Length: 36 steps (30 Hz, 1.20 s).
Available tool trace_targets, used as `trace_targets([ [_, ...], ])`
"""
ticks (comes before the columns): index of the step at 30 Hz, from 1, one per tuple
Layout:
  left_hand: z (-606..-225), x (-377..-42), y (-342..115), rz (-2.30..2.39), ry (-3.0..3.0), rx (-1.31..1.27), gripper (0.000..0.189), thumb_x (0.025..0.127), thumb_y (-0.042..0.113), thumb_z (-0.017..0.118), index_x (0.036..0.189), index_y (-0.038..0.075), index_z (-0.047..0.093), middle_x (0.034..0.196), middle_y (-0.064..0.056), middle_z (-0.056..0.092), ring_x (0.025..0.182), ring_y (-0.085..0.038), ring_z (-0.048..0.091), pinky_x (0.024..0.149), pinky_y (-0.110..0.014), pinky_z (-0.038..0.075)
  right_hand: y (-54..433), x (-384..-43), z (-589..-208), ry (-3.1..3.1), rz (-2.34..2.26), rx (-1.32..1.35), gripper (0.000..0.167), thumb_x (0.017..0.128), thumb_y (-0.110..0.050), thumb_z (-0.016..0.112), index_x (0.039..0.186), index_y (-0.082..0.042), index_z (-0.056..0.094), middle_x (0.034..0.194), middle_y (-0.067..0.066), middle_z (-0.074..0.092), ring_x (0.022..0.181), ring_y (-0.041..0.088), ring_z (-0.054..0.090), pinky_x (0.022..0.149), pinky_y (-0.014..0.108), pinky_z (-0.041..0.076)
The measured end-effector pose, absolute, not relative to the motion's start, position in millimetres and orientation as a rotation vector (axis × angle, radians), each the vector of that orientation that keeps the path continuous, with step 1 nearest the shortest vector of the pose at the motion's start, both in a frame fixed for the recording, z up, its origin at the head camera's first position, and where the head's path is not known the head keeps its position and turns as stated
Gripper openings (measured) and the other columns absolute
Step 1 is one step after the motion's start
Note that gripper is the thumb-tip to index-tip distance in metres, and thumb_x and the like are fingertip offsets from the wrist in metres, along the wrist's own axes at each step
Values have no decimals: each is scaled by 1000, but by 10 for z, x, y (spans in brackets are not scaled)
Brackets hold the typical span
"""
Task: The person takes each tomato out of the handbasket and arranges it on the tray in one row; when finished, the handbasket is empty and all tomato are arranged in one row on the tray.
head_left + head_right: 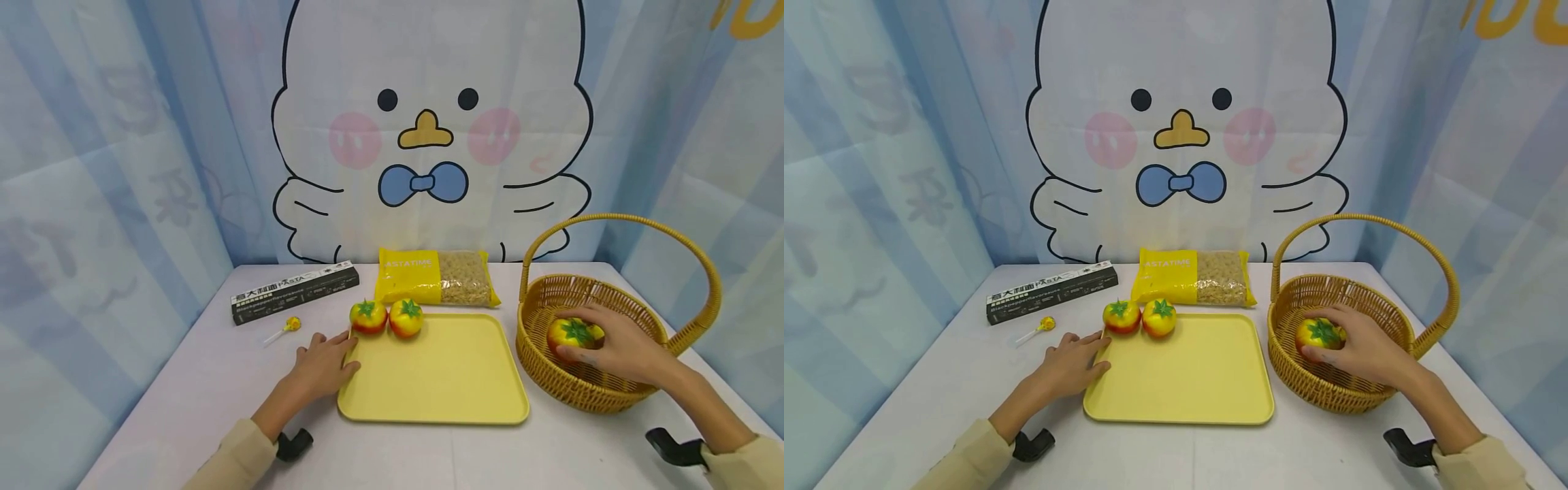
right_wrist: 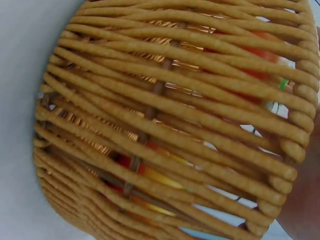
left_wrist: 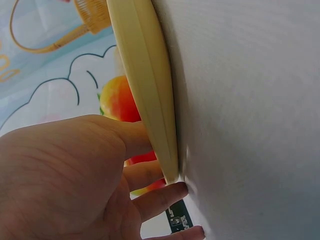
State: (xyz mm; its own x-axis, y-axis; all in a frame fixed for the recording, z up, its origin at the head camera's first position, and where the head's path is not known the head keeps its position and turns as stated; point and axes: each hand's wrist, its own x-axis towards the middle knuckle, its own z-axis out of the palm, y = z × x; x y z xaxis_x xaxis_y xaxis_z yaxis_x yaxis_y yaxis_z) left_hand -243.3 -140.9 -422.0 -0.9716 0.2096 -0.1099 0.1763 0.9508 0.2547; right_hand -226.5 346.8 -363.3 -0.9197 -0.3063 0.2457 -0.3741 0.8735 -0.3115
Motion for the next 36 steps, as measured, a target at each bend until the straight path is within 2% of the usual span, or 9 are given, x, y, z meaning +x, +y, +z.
trace_targets([
  [6, -4201, -2414, -1404, 372, 2971, 294, 54, 105, 39, 63, 154, 16, 57, 168, -9, 47, 132, -42, 50, 101, -68, 44, 3403, -2274, -3607, -2853, 555, 502, 64, 89, -46, 84, 139, -11, 66, 138, 25, 66, 124, 48, 60, 96, 72, 51],
  [13, -4210, -2422, -1408, 369, 2974, 294, 54, 105, 39, 63, 154, 16, 57, 168, -8, 47, 132, -42, 50, 100, -68, 44, 3345, -2296, -3565, -2808, 591, 513, 62, 91, -43, 84, 141, -12, 65, 135, 22, 67, 116, 46, 65, 93, 67, 55],
  [21, -4224, -2435, -1404, 370, 2970, 288, 54, 105, 39, 63, 154, 16, 57, 168, -8, 47, 131, -41, 50, 100, -67, 44, 3275, -2315, -3527, -2798, 587, 516, 64, 91, -46, 83, 142, -12, 64, 144, 23, 64, 120, 44, 63, 90, 63, 56],
  [28, -4225, -2438, -1398, 364, 2976, 292, 54, 105, 40, 63, 154, 16, 57, 167, -8, 47, 131, -40, 50, 100, -67, 44, 3195, -2339, -3519, -2758, 643, 532, 63, 90, -40, 85, 142, -10, 63, 144, 24, 63, 122, 44, 61, 95, 67, 54],
  [30, -4222, -2437, -1396, 365, 2977, 295, 54, 105, 40, 63, 154, 16, 57, 167, -8, 47, 131, -40, 50, 100, -67, 44, 3173, -2348, -3521, -2746, 658, 542, 64, 90, -38, 86, 142, -9, 63, 142, 23, 64, 120, 41, 63, 93, 62, 56],
  [36, -4218, -2422, -1398, 365, 2975, 285, 54, 105, 40, 63, 154, 16, 57, 167, -8, 47, 131, -40, 50, 100, -66, 44, 3104, -2363, -3522, -2729, 664, 560, 63, 89, -36, 87, 141, -9, 64, 139, 21, 65, 111, 34, 65, 82, 37, 58],
])
